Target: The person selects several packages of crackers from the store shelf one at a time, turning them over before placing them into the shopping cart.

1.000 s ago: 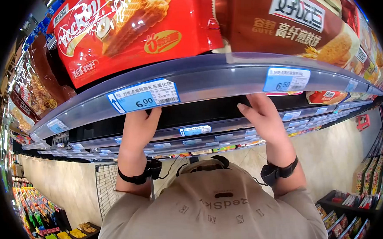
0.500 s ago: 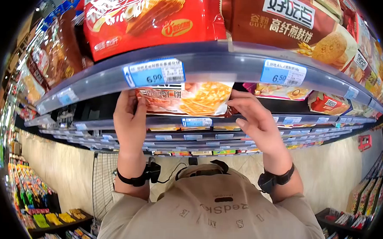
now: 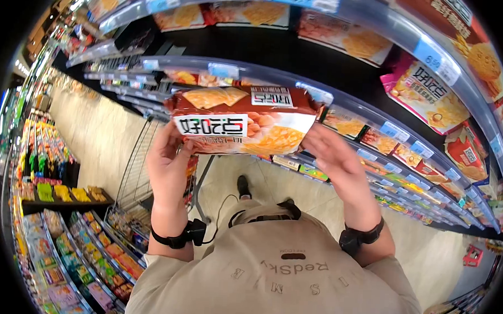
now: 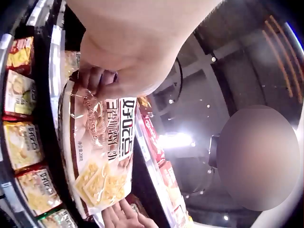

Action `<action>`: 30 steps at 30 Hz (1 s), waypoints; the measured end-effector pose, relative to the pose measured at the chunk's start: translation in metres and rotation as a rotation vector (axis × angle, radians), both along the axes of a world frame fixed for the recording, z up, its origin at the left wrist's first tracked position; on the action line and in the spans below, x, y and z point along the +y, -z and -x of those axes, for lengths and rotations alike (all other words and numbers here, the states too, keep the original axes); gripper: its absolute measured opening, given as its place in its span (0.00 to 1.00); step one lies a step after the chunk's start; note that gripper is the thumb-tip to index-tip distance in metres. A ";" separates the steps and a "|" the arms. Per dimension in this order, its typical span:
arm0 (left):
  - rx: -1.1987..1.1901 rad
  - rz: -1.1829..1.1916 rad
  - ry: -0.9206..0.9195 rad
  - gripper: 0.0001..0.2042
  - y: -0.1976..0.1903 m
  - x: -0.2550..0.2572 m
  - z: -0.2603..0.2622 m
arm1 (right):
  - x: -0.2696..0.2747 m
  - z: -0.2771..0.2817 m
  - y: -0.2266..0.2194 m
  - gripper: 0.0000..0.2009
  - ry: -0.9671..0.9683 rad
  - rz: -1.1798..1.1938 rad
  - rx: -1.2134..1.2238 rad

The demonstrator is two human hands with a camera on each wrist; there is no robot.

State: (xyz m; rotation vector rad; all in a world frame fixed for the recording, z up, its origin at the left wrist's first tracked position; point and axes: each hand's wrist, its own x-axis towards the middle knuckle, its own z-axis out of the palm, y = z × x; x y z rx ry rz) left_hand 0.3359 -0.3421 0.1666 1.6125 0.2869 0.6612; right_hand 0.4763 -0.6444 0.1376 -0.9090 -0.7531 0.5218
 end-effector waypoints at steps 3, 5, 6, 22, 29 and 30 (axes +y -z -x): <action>0.197 -0.177 -0.032 0.25 0.027 0.017 0.028 | 0.011 0.012 0.026 0.31 -0.166 0.335 0.035; 0.274 -0.301 -0.005 0.23 0.048 0.037 0.046 | 0.023 0.021 0.039 0.31 -0.239 0.422 0.062; 0.331 -0.319 0.032 0.21 0.051 0.044 0.055 | 0.032 0.025 0.046 0.30 -0.290 0.503 0.085; 0.515 -0.130 -0.247 0.16 0.111 0.236 0.318 | 0.340 0.156 0.107 0.21 -0.560 0.817 0.296; 0.598 -0.176 -0.308 0.20 0.118 0.287 0.418 | 0.459 0.222 0.113 0.25 -0.627 0.940 0.364; 0.599 -0.167 -0.316 0.20 0.123 0.291 0.426 | 0.467 0.226 0.118 0.28 -0.649 0.966 0.348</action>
